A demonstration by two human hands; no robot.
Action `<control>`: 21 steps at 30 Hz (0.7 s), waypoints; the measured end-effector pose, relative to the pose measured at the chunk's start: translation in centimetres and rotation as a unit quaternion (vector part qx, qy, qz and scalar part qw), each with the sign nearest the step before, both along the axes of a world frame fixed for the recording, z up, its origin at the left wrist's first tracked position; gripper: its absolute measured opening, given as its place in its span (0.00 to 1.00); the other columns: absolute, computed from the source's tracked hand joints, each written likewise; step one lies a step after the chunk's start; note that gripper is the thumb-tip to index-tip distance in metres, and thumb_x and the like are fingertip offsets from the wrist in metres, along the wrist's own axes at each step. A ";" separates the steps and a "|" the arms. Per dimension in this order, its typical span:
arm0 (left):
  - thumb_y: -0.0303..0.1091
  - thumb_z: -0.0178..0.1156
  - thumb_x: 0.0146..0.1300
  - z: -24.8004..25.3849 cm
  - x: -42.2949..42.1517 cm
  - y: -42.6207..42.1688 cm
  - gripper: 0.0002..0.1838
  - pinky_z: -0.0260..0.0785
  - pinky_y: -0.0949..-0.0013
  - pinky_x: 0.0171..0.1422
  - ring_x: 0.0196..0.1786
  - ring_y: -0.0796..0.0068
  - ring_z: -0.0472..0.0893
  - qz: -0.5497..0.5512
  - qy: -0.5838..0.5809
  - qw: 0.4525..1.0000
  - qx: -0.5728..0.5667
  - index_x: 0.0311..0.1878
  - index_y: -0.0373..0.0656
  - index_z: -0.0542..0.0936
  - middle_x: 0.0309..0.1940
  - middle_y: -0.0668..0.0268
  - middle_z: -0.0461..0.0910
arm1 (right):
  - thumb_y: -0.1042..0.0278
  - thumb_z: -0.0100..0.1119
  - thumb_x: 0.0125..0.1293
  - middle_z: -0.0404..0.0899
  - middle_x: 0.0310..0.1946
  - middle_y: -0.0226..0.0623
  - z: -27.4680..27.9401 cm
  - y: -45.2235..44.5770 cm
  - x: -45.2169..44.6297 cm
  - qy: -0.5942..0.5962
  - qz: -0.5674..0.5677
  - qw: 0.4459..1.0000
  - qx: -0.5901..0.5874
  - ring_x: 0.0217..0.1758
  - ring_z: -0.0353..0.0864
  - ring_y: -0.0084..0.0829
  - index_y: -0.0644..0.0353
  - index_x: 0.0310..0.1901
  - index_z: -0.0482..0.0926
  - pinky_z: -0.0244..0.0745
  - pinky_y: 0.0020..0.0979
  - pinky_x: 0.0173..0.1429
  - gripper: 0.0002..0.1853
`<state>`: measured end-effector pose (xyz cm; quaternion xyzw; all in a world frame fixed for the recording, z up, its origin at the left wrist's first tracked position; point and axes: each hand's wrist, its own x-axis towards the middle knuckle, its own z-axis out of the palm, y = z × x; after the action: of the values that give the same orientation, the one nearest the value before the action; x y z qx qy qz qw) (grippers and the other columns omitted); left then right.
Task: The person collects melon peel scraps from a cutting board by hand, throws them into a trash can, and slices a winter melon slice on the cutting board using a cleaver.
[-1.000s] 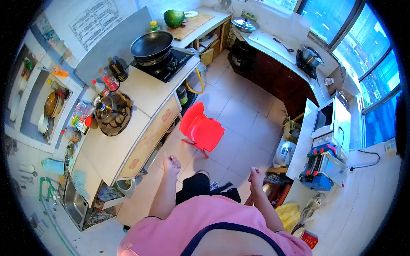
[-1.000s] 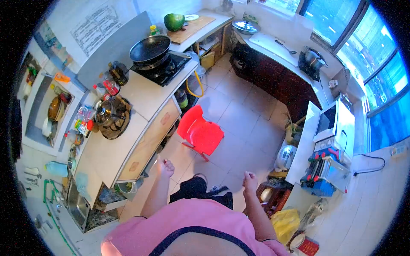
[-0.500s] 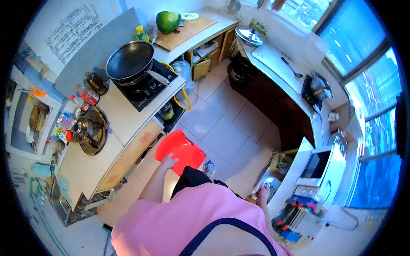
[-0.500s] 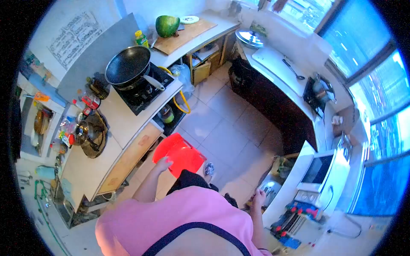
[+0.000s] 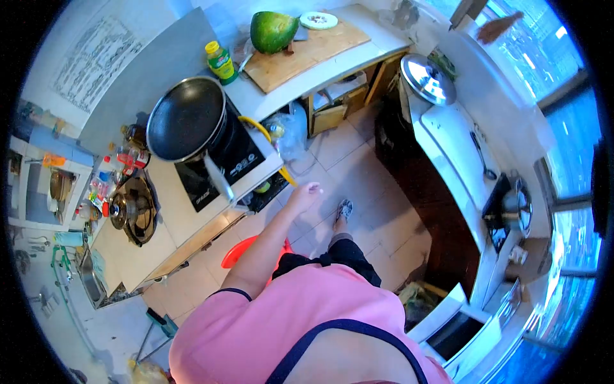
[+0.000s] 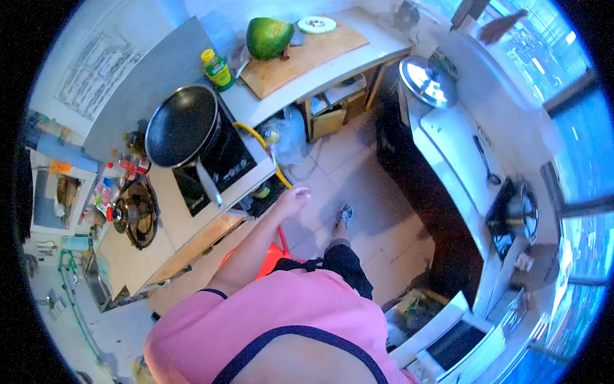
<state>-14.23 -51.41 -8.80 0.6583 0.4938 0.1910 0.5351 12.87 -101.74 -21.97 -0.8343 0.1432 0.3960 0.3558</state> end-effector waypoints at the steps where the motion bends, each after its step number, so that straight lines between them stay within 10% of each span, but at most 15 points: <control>1: 0.45 0.59 0.58 0.0 0.7 2.4 0.24 0.71 0.65 0.52 0.47 0.62 0.81 0.019 0.034 0.999 0.003 0.52 0.37 0.76 0.43 0.52 0.80 | 0.66 0.53 0.60 0.65 0.15 0.27 -0.2 3.2 3.0 -0.006 0.026 1.000 0.001 0.14 0.64 0.22 0.53 0.25 0.70 0.59 0.26 0.16 0.07; 10: 0.43 0.58 0.60 5.1 6.0 19.5 0.22 0.70 0.65 0.51 0.45 0.63 0.81 0.138 0.115 0.983 0.028 0.53 0.38 0.76 0.42 0.55 0.81 | 0.60 0.57 0.60 0.62 0.11 0.30 3.7 50.5 28.7 -0.090 0.256 0.929 0.251 0.11 0.64 0.27 0.55 0.20 0.68 0.60 0.31 0.16 0.15; 12: 0.43 0.58 0.60 4.4 7.3 23.6 0.22 0.70 0.65 0.52 0.46 0.63 0.80 0.150 0.134 0.979 0.040 0.52 0.38 0.76 0.43 0.54 0.81 | 0.63 0.58 0.61 0.72 0.16 0.29 14.4 64.7 24.1 -0.120 0.286 0.927 0.212 0.16 0.69 0.21 0.61 0.30 0.77 0.63 0.23 0.19 0.10; 21: 0.36 0.56 0.57 -0.2 13.8 41.1 0.25 0.59 0.60 0.66 0.62 0.54 0.66 0.100 0.205 0.957 0.180 0.56 0.33 0.70 0.59 0.50 0.67 | 0.71 0.54 0.62 0.78 0.26 0.33 13.8 93.8 10.9 -0.118 0.505 0.815 0.257 0.24 0.74 0.21 0.66 0.45 0.78 0.69 0.23 0.28 0.11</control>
<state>-0.39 -10.33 -9.00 0.7155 0.6140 0.1903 0.2736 23.80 -7.95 -8.20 -0.7077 -0.4484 0.4413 0.3215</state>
